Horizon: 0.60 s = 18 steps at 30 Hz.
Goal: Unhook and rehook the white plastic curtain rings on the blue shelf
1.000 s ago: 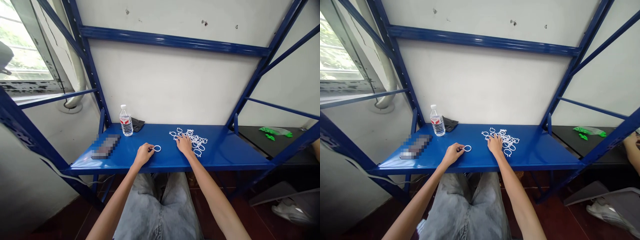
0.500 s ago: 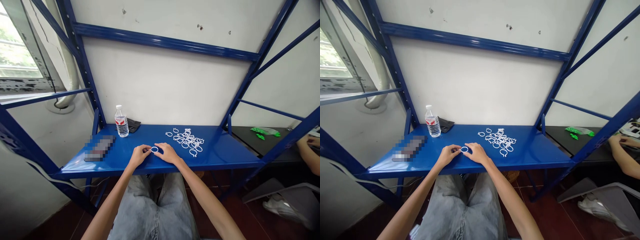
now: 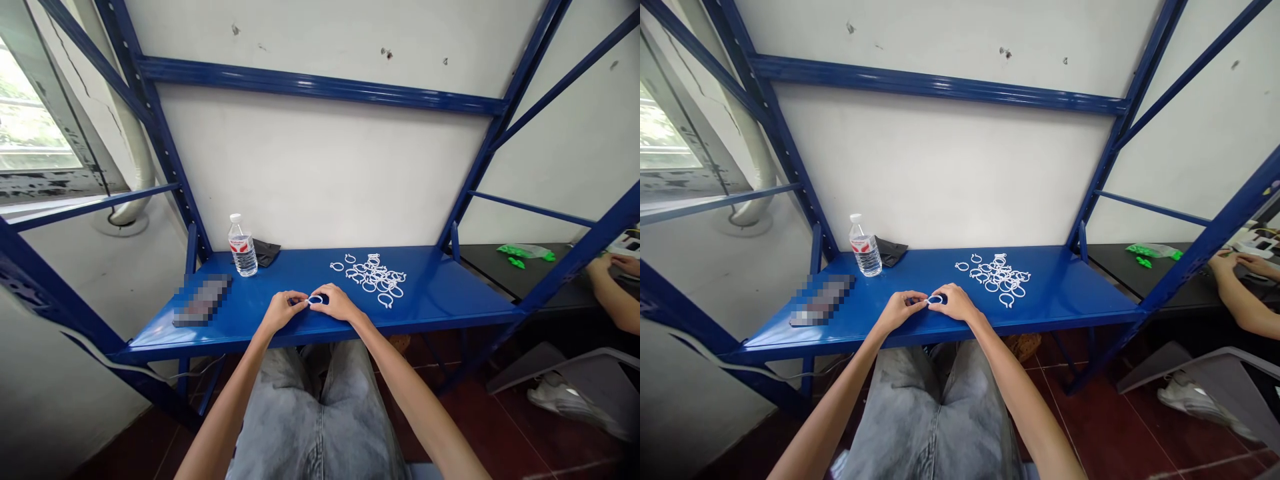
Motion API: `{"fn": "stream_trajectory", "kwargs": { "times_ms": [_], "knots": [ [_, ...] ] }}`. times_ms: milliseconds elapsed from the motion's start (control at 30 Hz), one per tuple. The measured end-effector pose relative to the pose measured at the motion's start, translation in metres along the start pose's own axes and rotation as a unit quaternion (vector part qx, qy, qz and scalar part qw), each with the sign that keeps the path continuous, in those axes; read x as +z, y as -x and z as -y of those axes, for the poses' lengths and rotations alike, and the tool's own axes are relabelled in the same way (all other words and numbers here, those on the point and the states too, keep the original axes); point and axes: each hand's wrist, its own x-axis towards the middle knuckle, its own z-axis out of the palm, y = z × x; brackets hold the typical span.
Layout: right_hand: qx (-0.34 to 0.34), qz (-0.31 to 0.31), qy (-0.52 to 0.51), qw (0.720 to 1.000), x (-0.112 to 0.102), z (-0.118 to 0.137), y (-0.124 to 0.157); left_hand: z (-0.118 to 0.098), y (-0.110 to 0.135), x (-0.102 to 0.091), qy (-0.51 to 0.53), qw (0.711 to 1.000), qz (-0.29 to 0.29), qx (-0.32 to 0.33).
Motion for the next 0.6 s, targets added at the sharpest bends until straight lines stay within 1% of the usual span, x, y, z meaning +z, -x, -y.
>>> {"fn": "stream_trajectory", "kwargs": {
  "times_ms": [133, 333, 600],
  "knots": [
    [0.015, 0.000, -0.017, 1.000, 0.0019, -0.0060, -0.0010, -0.0009, -0.0007, 0.0012, -0.011, 1.000, 0.003, 0.008],
    [0.016, 0.000, -0.017, 1.000, 0.0029, -0.0077, -0.0007, 0.0013, -0.0016, 0.0025, -0.022, 1.000, 0.003, 0.021],
    [0.010, -0.011, -0.012, 1.000, 0.0052, -0.0079, -0.0008, 0.0021, -0.0010, 0.0026, -0.007, 1.000, 0.000, 0.009]
  ]
}}
